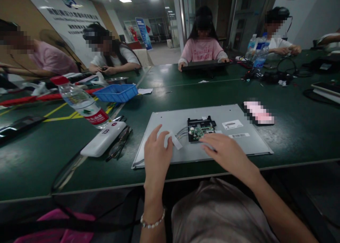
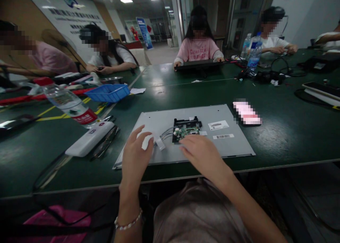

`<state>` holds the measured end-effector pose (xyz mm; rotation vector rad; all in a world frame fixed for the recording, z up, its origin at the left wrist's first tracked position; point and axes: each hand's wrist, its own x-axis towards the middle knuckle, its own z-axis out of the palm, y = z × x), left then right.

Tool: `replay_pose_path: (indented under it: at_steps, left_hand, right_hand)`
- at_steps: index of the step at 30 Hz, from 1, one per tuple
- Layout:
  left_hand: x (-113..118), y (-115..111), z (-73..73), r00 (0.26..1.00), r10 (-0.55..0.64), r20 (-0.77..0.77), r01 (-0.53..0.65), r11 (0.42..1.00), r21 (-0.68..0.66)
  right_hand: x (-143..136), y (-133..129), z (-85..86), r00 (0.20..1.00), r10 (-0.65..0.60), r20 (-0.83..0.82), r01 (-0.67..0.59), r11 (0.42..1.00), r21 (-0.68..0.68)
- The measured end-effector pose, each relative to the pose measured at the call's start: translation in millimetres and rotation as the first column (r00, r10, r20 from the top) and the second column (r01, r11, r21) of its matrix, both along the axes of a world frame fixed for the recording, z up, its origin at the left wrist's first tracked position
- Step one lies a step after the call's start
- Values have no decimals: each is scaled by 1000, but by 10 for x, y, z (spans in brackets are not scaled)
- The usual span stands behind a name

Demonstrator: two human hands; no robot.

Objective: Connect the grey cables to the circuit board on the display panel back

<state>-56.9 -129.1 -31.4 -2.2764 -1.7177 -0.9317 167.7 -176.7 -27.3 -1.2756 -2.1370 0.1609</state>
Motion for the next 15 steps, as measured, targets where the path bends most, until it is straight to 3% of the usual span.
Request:
replay_pose_path:
  at_steps: [4,8,11,15]
  left_hand:
    - [-19,-185,88,990,-114,-86,110,993,-47]
    - [81,-261,81,944,-205,-260,159,969,-189]
    - [148,-235,67,920,-188,-343,120,970,-210]
    - [141,-143,105,892,-145,-427,60,977,-207]
  right_hand:
    - [466,204,-11,983,-177,58,181,980,-81]
    - [688,390,-85,987,-102,126,122,979,-164]
    - [704,466,-154,986,-35,163,71,973,-220]
    - [678,501,-224,977,-51,207,92,976,-195]
